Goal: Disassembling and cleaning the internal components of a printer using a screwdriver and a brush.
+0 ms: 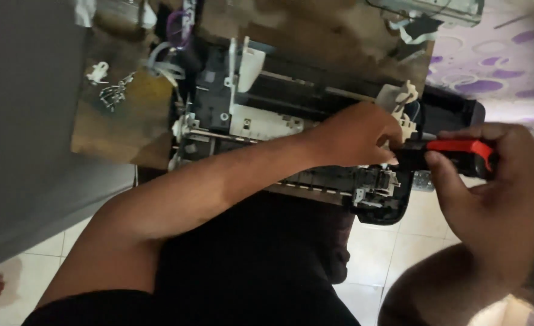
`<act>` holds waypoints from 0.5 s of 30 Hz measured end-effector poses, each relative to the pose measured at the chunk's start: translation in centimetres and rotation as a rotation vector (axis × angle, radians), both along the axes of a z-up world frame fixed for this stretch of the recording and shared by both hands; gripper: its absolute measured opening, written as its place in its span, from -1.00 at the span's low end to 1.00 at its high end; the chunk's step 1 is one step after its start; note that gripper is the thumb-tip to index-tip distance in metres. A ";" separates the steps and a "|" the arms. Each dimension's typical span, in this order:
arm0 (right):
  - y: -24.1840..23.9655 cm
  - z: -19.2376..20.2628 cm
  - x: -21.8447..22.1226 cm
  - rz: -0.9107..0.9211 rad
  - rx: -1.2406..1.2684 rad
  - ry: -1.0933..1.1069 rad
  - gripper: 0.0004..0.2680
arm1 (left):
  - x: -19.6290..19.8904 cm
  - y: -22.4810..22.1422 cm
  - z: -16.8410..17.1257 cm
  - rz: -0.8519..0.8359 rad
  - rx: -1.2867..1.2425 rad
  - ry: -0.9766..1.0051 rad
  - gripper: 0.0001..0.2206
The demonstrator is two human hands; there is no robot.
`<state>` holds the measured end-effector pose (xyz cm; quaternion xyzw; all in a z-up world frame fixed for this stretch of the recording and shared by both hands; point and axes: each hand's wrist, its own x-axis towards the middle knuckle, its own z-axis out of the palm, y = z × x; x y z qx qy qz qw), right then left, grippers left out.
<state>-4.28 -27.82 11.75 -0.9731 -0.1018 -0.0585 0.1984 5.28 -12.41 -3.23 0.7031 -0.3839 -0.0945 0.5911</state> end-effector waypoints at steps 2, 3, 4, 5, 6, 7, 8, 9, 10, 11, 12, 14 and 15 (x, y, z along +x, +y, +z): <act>-0.2 0.6 -0.9 0.030 0.026 0.013 -0.79 | -0.2 0.1 0.2 0.001 -0.064 -0.041 -0.91; -0.3 0.9 -1.3 0.049 0.052 0.031 -0.80 | -0.3 0.1 0.4 -0.010 -0.128 -0.076 -0.93; -0.6 1.1 -1.9 0.054 0.050 0.028 -0.80 | -0.7 0.4 1.2 -0.006 -0.129 -0.080 -0.93; -0.9 1.4 -2.4 0.013 0.064 0.031 -0.79 | -1.1 0.7 2.1 0.035 -0.098 -0.114 -0.93; -1.2 1.7 -2.8 -0.023 0.077 0.029 -0.78 | -1.3 1.0 3.0 0.081 -0.067 -0.153 -0.92; -0.6 1.5 -3.7 -0.014 0.075 0.022 -0.78 | -2.2 1.9 4.2 0.090 -0.069 -0.161 -0.92; 0.0 1.3 -4.6 -0.130 0.252 0.019 -0.76 | -2.9 2.7 5.3 0.090 -0.019 -0.179 -0.92; 0.6 1.0 -5.4 -0.244 0.432 0.023 -0.72 | -3.6 3.6 6.4 0.091 0.031 -0.196 -0.91; -0.1 1.0 -5.6 -0.231 0.432 0.022 -0.72 | -4.6 4.8 6.8 0.104 0.032 -0.199 -0.91; -0.9 0.9 -5.7 -0.112 0.421 0.045 -0.76 | -5.6 6.0 7.3 0.140 0.060 -0.232 -0.88; -1.6 0.7 -5.7 0.005 0.410 0.063 -0.78 | -6.4 7.2 7.6 0.174 0.090 -0.268 -0.84; 0.4 -0.8 -5.2 0.007 0.476 0.042 -0.79 | -7.7 9.3 6.5 0.239 0.130 -0.342 -0.82; 1.4 -1.6 -5.1 -0.003 0.540 0.026 -0.80 | -8.5 10.2 5.8 0.293 0.168 -0.411 -0.78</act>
